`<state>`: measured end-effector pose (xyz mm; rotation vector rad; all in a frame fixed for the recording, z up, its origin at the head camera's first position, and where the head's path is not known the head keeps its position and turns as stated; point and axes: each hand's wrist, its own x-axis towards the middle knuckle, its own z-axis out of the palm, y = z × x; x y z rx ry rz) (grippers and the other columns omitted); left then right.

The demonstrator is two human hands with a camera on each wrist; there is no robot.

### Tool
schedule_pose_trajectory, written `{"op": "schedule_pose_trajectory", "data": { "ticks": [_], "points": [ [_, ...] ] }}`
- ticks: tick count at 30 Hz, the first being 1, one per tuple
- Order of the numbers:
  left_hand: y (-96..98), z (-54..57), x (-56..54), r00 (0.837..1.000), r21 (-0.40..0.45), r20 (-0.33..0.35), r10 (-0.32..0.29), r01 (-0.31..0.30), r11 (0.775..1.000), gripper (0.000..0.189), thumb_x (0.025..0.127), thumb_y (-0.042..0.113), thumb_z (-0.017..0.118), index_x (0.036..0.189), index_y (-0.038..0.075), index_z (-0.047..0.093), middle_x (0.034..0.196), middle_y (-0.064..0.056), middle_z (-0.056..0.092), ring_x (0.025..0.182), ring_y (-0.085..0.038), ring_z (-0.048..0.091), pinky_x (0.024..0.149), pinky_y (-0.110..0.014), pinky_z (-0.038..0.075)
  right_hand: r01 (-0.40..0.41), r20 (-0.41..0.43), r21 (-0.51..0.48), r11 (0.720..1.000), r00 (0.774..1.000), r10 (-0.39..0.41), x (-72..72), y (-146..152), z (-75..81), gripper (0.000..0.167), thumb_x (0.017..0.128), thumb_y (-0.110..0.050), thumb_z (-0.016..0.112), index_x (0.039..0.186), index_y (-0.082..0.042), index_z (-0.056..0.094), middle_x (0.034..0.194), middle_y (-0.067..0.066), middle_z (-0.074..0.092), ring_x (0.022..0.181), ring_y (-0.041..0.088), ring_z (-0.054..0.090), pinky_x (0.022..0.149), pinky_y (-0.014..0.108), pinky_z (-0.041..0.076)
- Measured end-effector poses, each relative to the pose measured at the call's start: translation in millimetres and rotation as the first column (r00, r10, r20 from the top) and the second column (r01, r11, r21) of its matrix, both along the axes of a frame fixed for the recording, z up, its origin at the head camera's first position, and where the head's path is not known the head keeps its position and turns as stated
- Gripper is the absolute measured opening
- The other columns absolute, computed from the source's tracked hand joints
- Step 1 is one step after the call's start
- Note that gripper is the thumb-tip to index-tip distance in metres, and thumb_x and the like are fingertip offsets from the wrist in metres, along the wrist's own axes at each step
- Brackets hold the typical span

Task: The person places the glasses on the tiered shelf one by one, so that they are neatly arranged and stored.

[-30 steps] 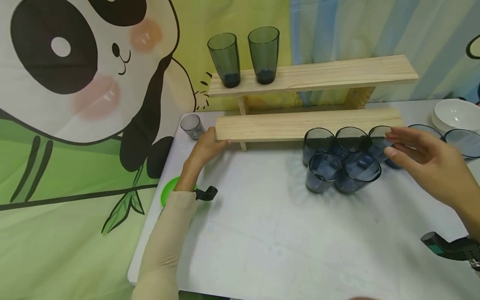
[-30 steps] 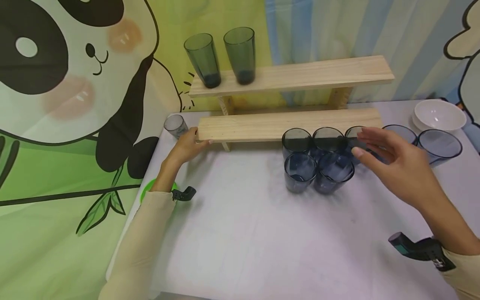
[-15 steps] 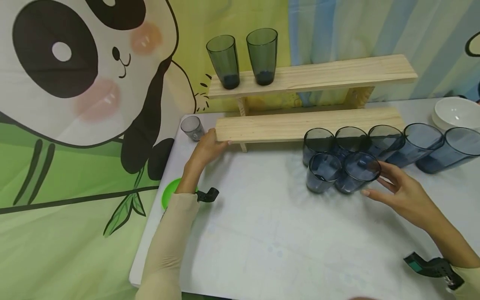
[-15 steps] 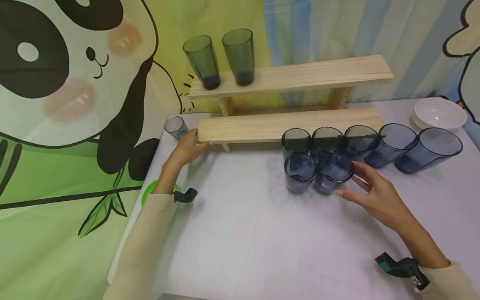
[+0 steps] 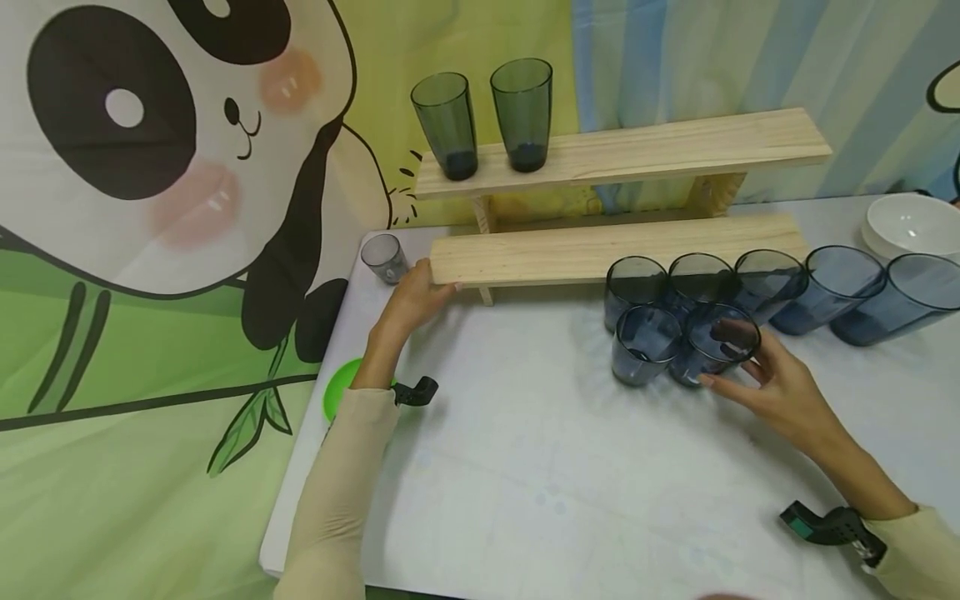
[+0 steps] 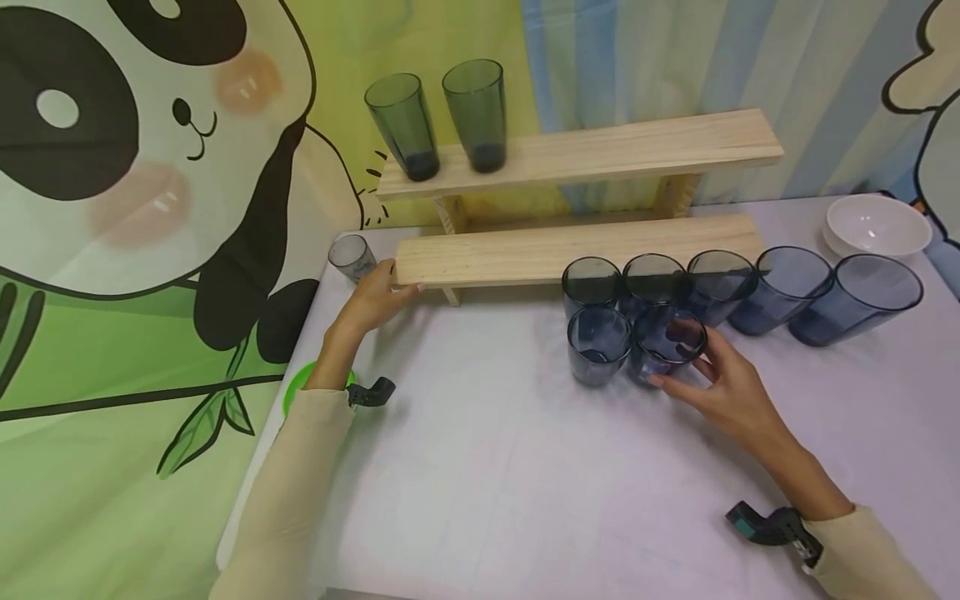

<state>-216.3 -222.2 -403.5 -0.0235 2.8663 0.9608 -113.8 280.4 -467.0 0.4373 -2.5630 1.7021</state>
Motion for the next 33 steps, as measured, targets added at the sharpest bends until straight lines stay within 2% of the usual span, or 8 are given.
{"op": "schedule_pose_trajectory", "data": {
  "ticks": [9,22,28,33],
  "points": [
    [-0.7,0.6,1.7,1.0,0.015,0.014,0.013,-0.013,1.0,0.073,0.103,0.036,0.069,0.154,-0.006,0.038,0.151,-0.028,0.051,0.139,-0.041,0.051,0.117,-0.055,0.04,0.02,-0.024,0.014,1.0,1.0,-0.019,2.0,-1.7,0.7,0.08,0.081,0.008,0.087,0.152,-0.006,0.051,0.147,-0.007,0.055,0.133,-0.01,0.051,0.105,0.006,0.04],
    [0.3,0.9,1.5,0.999,0.008,0.036,0.017,-0.018,1.0,0.074,0.103,0.036,0.069,0.155,-0.006,0.037,0.151,-0.027,0.051,0.139,-0.04,0.051,0.116,-0.055,0.04,0.037,-0.039,0.018,0.999,0.999,-0.037,5.4,-2.3,-0.2,0.079,0.079,0.009,0.088,0.149,-0.005,0.055,0.145,-0.006,0.057,0.133,-0.009,0.052,0.105,0.006,0.041],
    [-0.3,2.5,0.4,0.999,0.004,0.045,0.015,-0.015,1.0,0.076,0.103,0.037,0.068,0.156,-0.007,0.035,0.15,-0.029,0.051,0.139,-0.041,0.051,0.115,-0.056,0.041,0.06,-0.006,0.069,0.996,0.998,-0.06,10.1,-2.2,5.5,0.077,0.08,0.001,0.09,0.149,-0.01,0.056,0.146,-0.005,0.057,0.132,-0.012,0.05,0.104,0.005,0.04],
    [-0.9,2.8,-0.7,0.999,0.006,0.044,0.009,-0.01,1.0,0.075,0.103,0.037,0.068,0.155,-0.007,0.036,0.149,-0.029,0.051,0.138,-0.041,0.051,0.115,-0.055,0.041,0.084,-0.016,0.117,0.99,0.996,-0.082,14.9,-1.3,17.1,0.078,0.082,-0.002,0.09,0.15,-0.012,0.055,0.146,-0.004,0.057,0.131,-0.014,0.048,0.103,0.003,0.039]
  ]
}}
